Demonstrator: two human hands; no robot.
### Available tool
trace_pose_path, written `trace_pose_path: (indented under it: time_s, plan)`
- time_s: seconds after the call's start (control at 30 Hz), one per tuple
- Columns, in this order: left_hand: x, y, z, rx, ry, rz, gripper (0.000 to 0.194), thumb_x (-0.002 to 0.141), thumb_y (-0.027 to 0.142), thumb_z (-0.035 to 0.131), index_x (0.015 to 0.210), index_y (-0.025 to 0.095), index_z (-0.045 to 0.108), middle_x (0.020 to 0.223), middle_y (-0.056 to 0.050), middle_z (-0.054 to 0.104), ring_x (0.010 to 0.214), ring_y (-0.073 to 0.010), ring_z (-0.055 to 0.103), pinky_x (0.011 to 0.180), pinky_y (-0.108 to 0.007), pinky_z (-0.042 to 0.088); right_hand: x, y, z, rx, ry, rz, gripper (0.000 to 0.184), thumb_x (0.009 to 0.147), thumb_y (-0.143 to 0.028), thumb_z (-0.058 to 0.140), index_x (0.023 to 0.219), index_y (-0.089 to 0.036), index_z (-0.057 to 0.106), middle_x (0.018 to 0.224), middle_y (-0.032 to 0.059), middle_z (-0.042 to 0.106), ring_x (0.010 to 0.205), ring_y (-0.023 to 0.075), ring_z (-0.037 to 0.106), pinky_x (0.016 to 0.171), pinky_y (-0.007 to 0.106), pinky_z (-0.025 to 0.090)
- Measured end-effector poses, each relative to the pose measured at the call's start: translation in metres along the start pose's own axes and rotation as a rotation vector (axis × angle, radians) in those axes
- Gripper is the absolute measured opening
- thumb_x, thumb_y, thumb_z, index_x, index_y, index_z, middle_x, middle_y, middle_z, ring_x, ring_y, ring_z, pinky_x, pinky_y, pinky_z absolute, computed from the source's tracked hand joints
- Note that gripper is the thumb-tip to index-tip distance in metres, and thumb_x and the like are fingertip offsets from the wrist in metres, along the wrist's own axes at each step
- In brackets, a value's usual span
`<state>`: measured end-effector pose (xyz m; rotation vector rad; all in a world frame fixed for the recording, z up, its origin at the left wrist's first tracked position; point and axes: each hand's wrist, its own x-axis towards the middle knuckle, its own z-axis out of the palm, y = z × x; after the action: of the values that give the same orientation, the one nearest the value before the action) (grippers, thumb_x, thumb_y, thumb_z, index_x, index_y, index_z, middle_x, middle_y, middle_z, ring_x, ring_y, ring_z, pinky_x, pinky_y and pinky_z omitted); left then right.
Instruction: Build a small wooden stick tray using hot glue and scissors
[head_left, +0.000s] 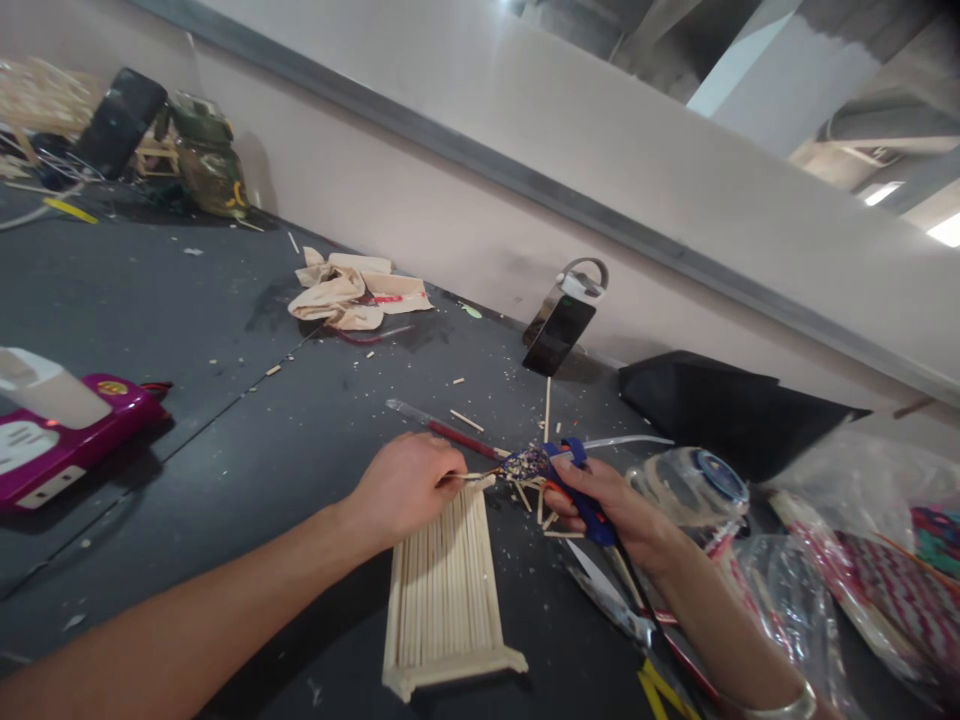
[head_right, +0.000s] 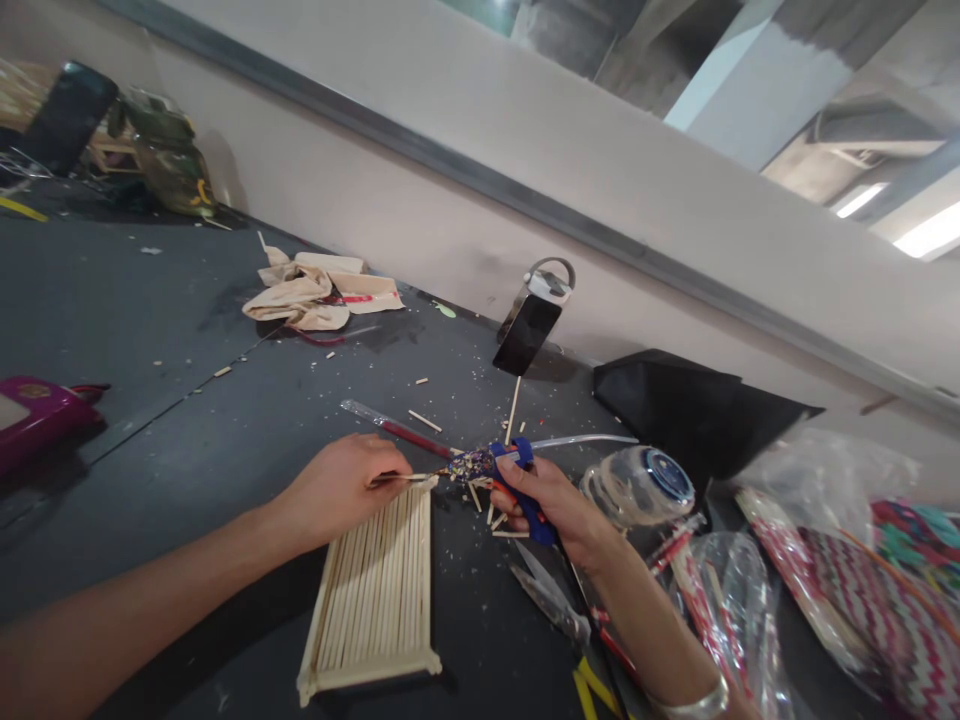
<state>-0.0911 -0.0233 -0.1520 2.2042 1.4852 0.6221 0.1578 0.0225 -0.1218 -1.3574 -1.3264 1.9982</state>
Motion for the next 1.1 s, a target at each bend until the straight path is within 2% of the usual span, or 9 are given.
trace_pose_path:
  time_s: [0.37,0.63,0.83,1.1]
  plan:
    - [0.001,-0.002,0.001,0.004,0.001,0.006,0.017,0.082,0.013,0.055,0.075,0.019,0.07,0.077,-0.001,0.071,0.08,-0.0183,0.064,0.073,-0.03,0.044,0.0,0.001,0.001,0.002,0.013,-0.013,0.041,0.074,-0.052,0.074,0.067,-0.016,0.054,0.056,-0.0032,0.053,0.045,0.0046,0.038,0.04,0.016,0.031]
    - [-0.001,-0.001,0.001,-0.01,-0.002,0.012,0.015,0.084,0.016,0.057,0.076,0.019,0.07,0.078,-0.001,0.071,0.08,-0.0181,0.064,0.074,-0.031,0.043,-0.006,0.004,0.004,-0.031,0.133,-0.091,0.036,0.076,-0.049,0.072,0.075,-0.014,0.064,0.065,0.0031,0.066,0.047,0.0059,0.046,0.041,0.016,0.036]
    - [-0.001,-0.002,0.0,-0.017,0.009,0.027,0.015,0.084,0.016,0.058,0.077,0.02,0.071,0.079,0.0,0.072,0.08,-0.0182,0.065,0.075,-0.032,0.043,-0.015,0.008,0.007,-0.032,0.199,-0.141,0.037,0.077,-0.05,0.071,0.074,-0.014,0.064,0.059,-0.0004,0.061,0.046,0.0056,0.046,0.041,0.015,0.035]
    - [-0.003,0.0,-0.003,0.023,0.025,0.051,0.016,0.084,0.015,0.059,0.076,0.021,0.072,0.075,0.0,0.073,0.076,-0.0187,0.066,0.082,-0.036,0.044,-0.024,0.016,0.013,-0.048,0.272,-0.182,0.038,0.076,-0.052,0.072,0.076,-0.015,0.063,0.063,0.0016,0.065,0.047,0.0067,0.047,0.041,0.016,0.038]
